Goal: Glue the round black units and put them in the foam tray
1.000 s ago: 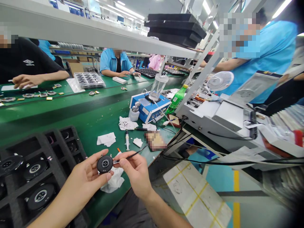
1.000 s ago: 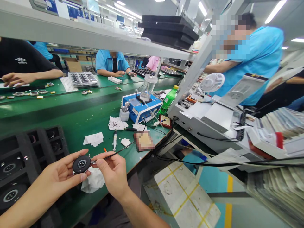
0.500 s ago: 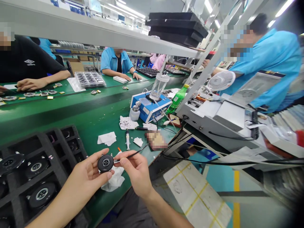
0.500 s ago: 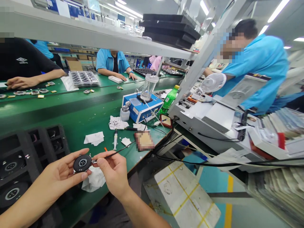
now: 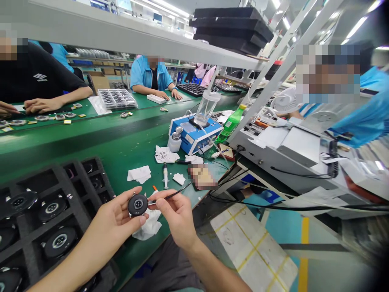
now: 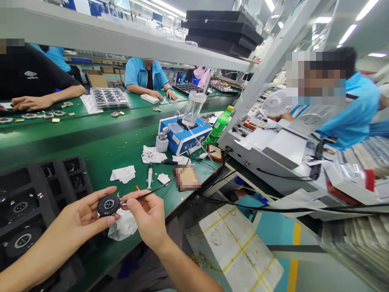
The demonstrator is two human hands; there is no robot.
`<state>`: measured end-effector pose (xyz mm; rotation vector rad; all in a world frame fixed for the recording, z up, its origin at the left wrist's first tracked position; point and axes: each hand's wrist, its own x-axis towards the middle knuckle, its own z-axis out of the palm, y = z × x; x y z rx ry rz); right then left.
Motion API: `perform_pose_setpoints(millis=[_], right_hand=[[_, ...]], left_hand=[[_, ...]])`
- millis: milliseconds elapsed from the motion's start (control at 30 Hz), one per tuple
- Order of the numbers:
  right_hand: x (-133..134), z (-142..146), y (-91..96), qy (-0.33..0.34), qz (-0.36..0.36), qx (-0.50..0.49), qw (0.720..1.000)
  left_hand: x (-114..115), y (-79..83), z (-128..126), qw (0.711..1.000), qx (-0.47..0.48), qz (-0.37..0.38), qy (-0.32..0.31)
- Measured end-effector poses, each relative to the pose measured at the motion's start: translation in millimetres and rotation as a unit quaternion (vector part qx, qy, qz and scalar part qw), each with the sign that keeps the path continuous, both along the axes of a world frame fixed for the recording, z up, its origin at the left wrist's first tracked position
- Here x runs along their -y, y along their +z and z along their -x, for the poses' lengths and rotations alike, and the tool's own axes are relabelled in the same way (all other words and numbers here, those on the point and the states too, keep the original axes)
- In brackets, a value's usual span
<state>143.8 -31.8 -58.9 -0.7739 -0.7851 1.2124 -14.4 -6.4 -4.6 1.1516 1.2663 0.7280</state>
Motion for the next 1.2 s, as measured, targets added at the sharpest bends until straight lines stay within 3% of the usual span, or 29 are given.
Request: perform_pose_setpoints(millis=[267, 733, 1200], right_hand=[[7, -3, -6.8, -0.016, -0.004, 0.038, 0.999], [10, -3, -12.0, -0.021, -0.001, 0.048, 0.999], [8, -3, -4.1, -0.012, 0.009, 0.043, 0.999]], left_hand=[[7, 15.7, -6, 1.0, 0.02, 0.008, -0.023], [9, 13.2, -7, 0.998, 0.038, 0.005, -0.041], [7, 14.6, -6, 0.999, 0.017, 0.007, -0.033]])
